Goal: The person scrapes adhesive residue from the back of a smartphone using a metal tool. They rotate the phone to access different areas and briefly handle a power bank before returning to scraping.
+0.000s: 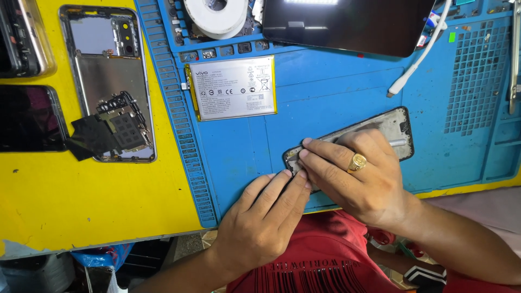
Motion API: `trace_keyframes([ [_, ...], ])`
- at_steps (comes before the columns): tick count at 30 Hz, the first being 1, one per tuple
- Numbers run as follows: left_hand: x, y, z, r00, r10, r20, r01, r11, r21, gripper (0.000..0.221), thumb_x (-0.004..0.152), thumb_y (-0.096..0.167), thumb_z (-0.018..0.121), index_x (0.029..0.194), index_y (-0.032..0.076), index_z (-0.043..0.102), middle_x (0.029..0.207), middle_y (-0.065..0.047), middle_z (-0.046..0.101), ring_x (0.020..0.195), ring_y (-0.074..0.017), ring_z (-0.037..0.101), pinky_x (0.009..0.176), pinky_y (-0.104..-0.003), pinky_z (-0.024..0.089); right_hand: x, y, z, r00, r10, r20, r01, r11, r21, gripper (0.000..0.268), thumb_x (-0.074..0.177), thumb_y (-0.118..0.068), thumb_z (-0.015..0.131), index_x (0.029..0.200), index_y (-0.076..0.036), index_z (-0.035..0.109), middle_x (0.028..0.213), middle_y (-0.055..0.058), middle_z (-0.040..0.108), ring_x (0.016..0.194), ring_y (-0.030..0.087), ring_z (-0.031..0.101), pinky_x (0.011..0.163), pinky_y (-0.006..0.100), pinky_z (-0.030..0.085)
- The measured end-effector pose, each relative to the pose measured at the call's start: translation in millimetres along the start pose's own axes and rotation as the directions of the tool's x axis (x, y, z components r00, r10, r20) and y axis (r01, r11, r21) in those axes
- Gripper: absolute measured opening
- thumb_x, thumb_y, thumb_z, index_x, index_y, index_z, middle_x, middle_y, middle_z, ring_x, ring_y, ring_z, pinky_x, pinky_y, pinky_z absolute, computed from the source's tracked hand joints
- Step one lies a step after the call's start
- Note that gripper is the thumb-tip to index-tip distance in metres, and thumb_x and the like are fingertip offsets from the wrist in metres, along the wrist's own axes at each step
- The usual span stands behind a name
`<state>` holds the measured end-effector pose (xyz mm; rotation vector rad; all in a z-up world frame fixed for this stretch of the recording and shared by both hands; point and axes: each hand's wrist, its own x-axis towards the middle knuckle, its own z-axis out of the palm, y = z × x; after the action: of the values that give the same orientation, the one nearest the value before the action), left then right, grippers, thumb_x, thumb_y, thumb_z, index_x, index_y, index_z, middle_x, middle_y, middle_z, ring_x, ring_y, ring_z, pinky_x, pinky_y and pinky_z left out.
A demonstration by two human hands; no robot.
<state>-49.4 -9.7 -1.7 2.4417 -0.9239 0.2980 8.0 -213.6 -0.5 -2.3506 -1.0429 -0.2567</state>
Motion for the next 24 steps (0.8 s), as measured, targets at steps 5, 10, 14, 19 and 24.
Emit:
trace_keyframes([
  [5, 0.5, -0.6, -0.3, 1.0, 0.005, -0.003, -0.005, 1.0, 0.002, 0.023, 0.104, 0.002, 0.057, 0.113, 0.004, 0.078, 0.117, -0.012, 0.074, 0.108, -0.026, 0.068, 0.093, -0.038, 0.058, 0.7, -2.4, 4.2, 0.999, 0.011, -0.036, -0.013, 0.999, -0.048, 0.012, 0.101, -0.012, 0.071, 0.107, -0.003, 0.074, 0.11, 0.012, 0.078, 0.079, 0.024, 0.062, 0.069, 0.036, 0.043],
  [10, 1.3, 0.2, 0.4, 1.0, 0.005, -0.011, -0.005, 1.0, 0.015, 0.024, 0.103, 0.001, 0.056, 0.112, 0.003, 0.078, 0.114, -0.011, 0.074, 0.106, -0.0253, 0.069, 0.092, -0.037, 0.058, -6.1, -8.9, 7.5, 0.998, 0.038, -0.046, -0.044, 0.991, -0.127, 0.015, 0.103, -0.015, 0.067, 0.111, -0.004, 0.073, 0.114, 0.01, 0.078, 0.078, 0.026, 0.059, 0.067, 0.036, 0.041],
  [14, 1.5, 0.6, 0.2, 1.0, 0.002, -0.028, -0.001, 1.0, 0.015, 0.021, 0.102, 0.0, 0.059, 0.109, 0.003, 0.079, 0.111, -0.011, 0.074, 0.106, -0.0255, 0.07, 0.091, -0.037, 0.059, -6.4, -14.0, 10.8, 0.995, 0.047, -0.09, -0.061, 0.985, -0.161, 0.014, 0.103, -0.014, 0.067, 0.109, -0.004, 0.073, 0.113, 0.011, 0.079, 0.078, 0.024, 0.061, 0.068, 0.036, 0.044],
  [19, 1.3, 0.0, 0.1, 0.999, 0.006, -0.034, -0.005, 1.0, 0.018, 0.021, 0.102, 0.0, 0.059, 0.108, 0.003, 0.079, 0.111, -0.012, 0.075, 0.106, -0.0253, 0.07, 0.091, -0.036, 0.058, -8.1, -16.4, 13.4, 0.991, 0.056, -0.12, -0.078, 0.979, -0.186, 0.012, 0.103, -0.014, 0.069, 0.109, -0.004, 0.073, 0.112, 0.011, 0.079, 0.078, 0.025, 0.061, 0.067, 0.036, 0.044],
  [24, 3.2, 0.4, -1.0, 0.999, -0.003, -0.05, 0.005, 1.0, 0.028, 0.018, 0.102, -0.001, 0.062, 0.111, 0.002, 0.078, 0.111, -0.012, 0.075, 0.105, -0.0248, 0.071, 0.09, -0.036, 0.059, -3.8, -14.6, 9.4, 0.99, 0.101, -0.094, -0.112, 0.986, -0.124, 0.01, 0.102, -0.008, 0.068, 0.106, -0.001, 0.074, 0.111, 0.014, 0.079, 0.077, 0.026, 0.059, 0.071, 0.035, 0.046],
])
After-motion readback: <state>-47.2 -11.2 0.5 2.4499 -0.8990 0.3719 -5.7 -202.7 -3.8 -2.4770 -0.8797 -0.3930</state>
